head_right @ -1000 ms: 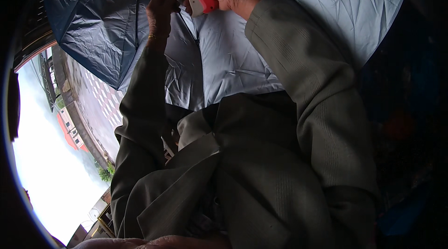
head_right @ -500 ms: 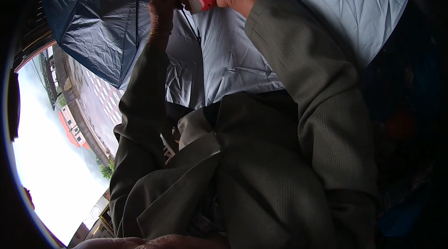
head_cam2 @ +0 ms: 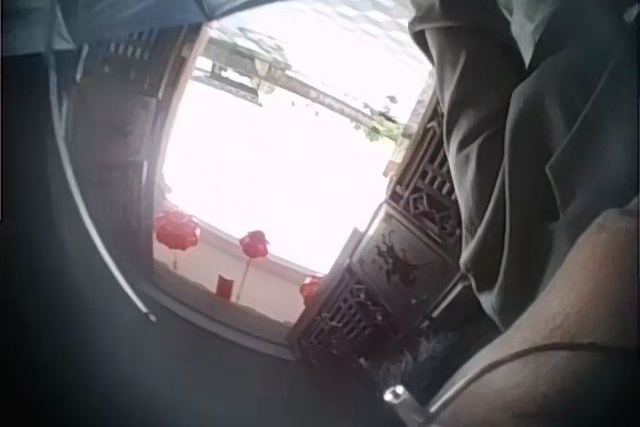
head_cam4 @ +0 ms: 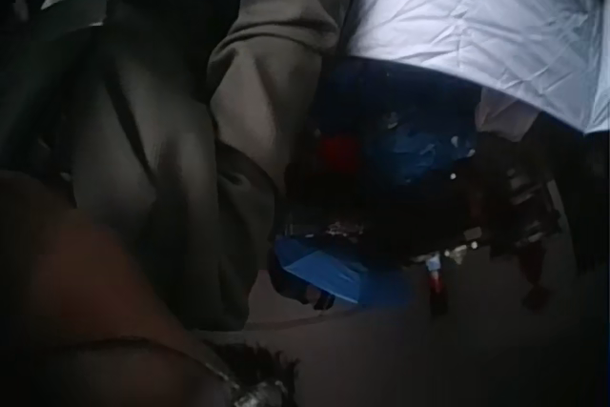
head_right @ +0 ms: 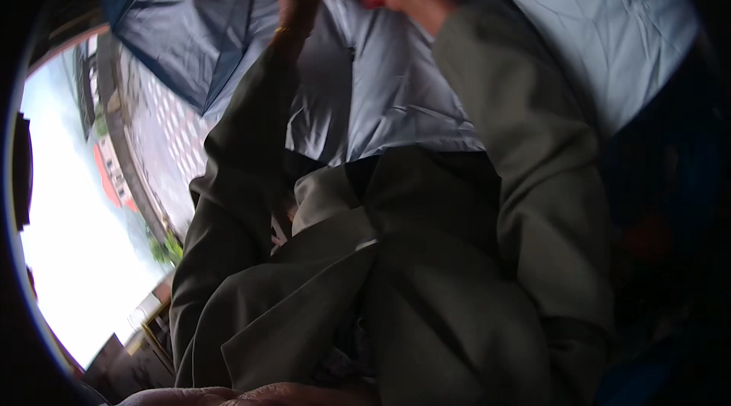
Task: Repairing the ribs and fabric of an umbrella using a hot glue gun.
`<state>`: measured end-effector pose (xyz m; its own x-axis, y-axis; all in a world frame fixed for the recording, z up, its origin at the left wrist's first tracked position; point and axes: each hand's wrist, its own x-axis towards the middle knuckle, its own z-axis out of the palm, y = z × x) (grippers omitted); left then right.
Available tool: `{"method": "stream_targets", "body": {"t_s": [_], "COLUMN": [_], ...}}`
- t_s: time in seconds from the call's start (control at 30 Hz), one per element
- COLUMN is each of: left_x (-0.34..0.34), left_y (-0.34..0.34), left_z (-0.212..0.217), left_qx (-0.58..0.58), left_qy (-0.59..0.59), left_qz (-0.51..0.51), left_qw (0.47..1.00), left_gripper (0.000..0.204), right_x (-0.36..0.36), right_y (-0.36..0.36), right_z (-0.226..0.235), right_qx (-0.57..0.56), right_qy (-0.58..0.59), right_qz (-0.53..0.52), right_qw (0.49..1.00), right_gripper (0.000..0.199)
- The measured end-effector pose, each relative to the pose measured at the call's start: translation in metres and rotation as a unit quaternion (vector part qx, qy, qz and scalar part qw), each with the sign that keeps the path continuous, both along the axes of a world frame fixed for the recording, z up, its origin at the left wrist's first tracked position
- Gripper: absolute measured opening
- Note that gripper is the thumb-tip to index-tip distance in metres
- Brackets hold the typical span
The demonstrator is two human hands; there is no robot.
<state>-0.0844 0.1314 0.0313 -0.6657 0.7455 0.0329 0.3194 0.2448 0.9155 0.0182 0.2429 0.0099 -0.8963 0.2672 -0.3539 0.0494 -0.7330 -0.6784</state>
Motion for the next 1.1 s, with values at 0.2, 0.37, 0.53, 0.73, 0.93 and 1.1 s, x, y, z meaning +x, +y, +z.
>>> {"method": "stream_targets", "body": {"t_s": [0.2,0.37,0.53,0.73,0.93,1.1], "left_x": [0.021,-0.012,-0.023,-0.053,-0.059,-0.071], "left_y": [-0.004,-0.041,-0.088,-0.205,-0.201,-0.193], "left_z": [0.024,-0.013,-0.006,0.008,-0.007,-0.004], "left_qx": [-0.075,-0.031,-0.072,-0.273,-0.305,-0.304], "left_qy": [0.044,0.216,0.333,0.493,0.395,0.357], "left_qz": [0.048,0.107,0.165,0.225,0.226,0.210], "left_qw": [0.995,0.970,0.926,0.795,0.837,0.858], "left_gripper": [0.031,0.031,0.030,0.044,0.040,0.036], "right_x": [0.011,0.051,0.166,0.196,0.165,0.160], "right_y": [0.003,-0.035,-0.075,-0.100,-0.075,-0.025], "right_z": [-0.026,-0.002,0.035,0.065,0.061,0.104], "right_qx": [0.043,0.013,-0.062,-0.023,0.164,0.223], "right_qy": [0.033,-0.044,-0.112,-0.161,-0.028,0.045], "right_qz": [-0.039,0.032,0.215,0.103,-0.131,-0.321], "right_qw": [0.998,0.998,0.968,0.981,0.977,0.920], "right_gripper": [0.031,0.034,0.036,0.031,0.027,0.031]}}
